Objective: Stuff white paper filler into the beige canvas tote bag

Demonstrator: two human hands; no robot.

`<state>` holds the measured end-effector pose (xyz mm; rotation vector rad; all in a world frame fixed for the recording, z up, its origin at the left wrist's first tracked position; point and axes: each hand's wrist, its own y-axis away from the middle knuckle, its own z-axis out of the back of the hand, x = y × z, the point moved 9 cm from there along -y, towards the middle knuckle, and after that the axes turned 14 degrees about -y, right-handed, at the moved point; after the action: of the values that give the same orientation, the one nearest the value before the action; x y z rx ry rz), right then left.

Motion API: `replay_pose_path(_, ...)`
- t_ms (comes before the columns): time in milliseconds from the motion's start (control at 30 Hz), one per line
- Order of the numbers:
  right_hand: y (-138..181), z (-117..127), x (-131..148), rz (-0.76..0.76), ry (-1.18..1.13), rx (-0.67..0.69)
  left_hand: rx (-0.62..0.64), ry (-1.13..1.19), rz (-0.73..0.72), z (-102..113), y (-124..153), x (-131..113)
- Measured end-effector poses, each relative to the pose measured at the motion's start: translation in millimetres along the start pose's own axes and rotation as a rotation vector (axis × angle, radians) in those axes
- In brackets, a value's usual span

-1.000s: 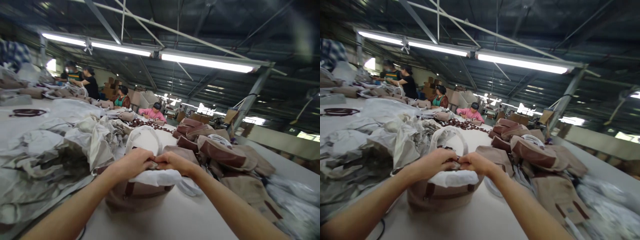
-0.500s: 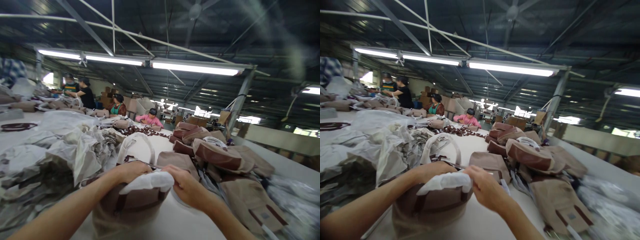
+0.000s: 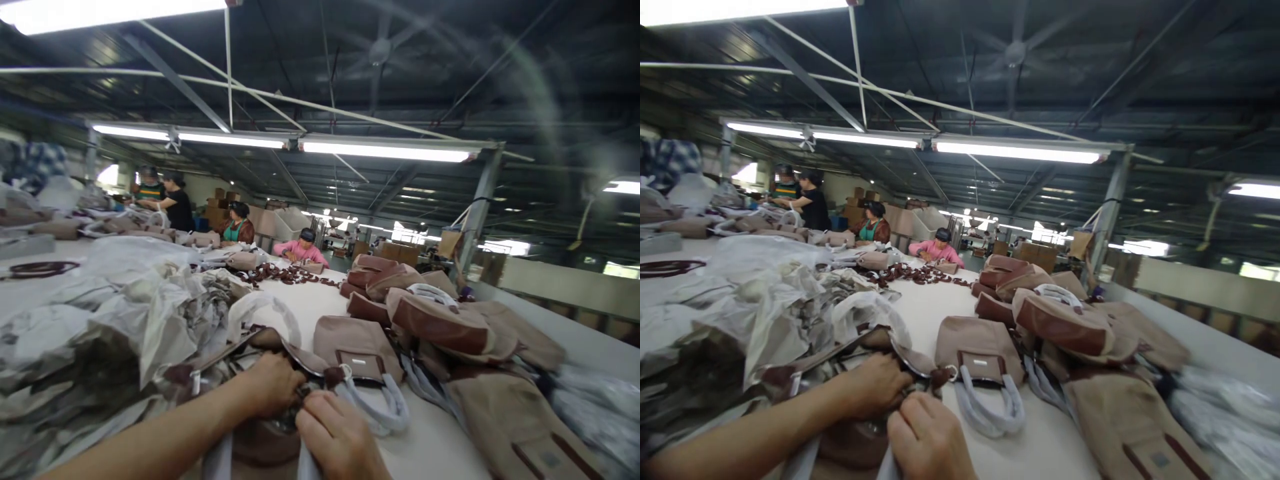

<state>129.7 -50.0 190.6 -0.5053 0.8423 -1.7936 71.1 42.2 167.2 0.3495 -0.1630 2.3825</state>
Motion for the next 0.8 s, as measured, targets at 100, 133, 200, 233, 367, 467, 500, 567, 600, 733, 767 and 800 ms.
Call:
replay_pose_path(100, -6.7, 0.5, -6.9, -0.099, -0.045, 0.031, 0.022, 0.052, -0.008, -4.6, -6.0, 6.1)
replay_pose_path(133, -5.3, 0.4, -15.6, -0.177, -0.119, 0.066, 0.028, 0.061, -0.001, -2.0, -6.4, 9.5)
replay_pose_path(200, 2.9, -0.3, -35.7, -0.366, -0.327, 0.151, 0.041, 0.148, -0.029, 7.7, -4.0, 14.1)
replay_pose_path(233, 8.5, -0.9, -44.0, -0.454, -0.425, 0.199, 0.047, 0.234, -0.057, 14.0, -1.1, 16.1)
replay_pose_path(367, 23.3, 3.1, -61.1, -0.649, -0.474, 0.317, 0.016, 0.690, -0.105, 42.1, 20.0, 34.4)
replay_pose_path(467, 24.3, 3.0, -69.3, -0.713, -0.336, 0.312, -0.063, 0.864, -0.113, 62.7, 42.5, 48.0)
replay_pose_path(500, 22.8, 2.4, -72.0, -0.718, -0.301, 0.292, -0.102, 0.869, -0.126, 70.8, 51.2, 50.7)
replay_pose_path(567, 17.1, 0.1, -76.4, -0.683, -0.277, 0.251, -0.191, 0.813, -0.138, 87.0, 71.2, 56.5)
replay_pose_path(600, 14.3, -1.8, -78.4, -0.648, -0.284, 0.247, -0.225, 0.771, -0.130, 93.2, 82.6, 59.8)
replay_pose_path(733, 17.0, 1.3, -96.2, -0.621, -0.387, 0.301, -0.282, 0.606, 0.119, 91.4, 138.5, 84.2)
replay_pose_path(767, 21.6, 3.9, -101.0, -0.651, -0.430, 0.350, -0.241, 0.587, 0.229, 79.9, 154.3, 90.4)
replay_pose_path(800, 26.0, 8.3, -104.4, -0.682, -0.478, 0.399, -0.177, 0.574, 0.337, 63.9, 170.0, 94.4)
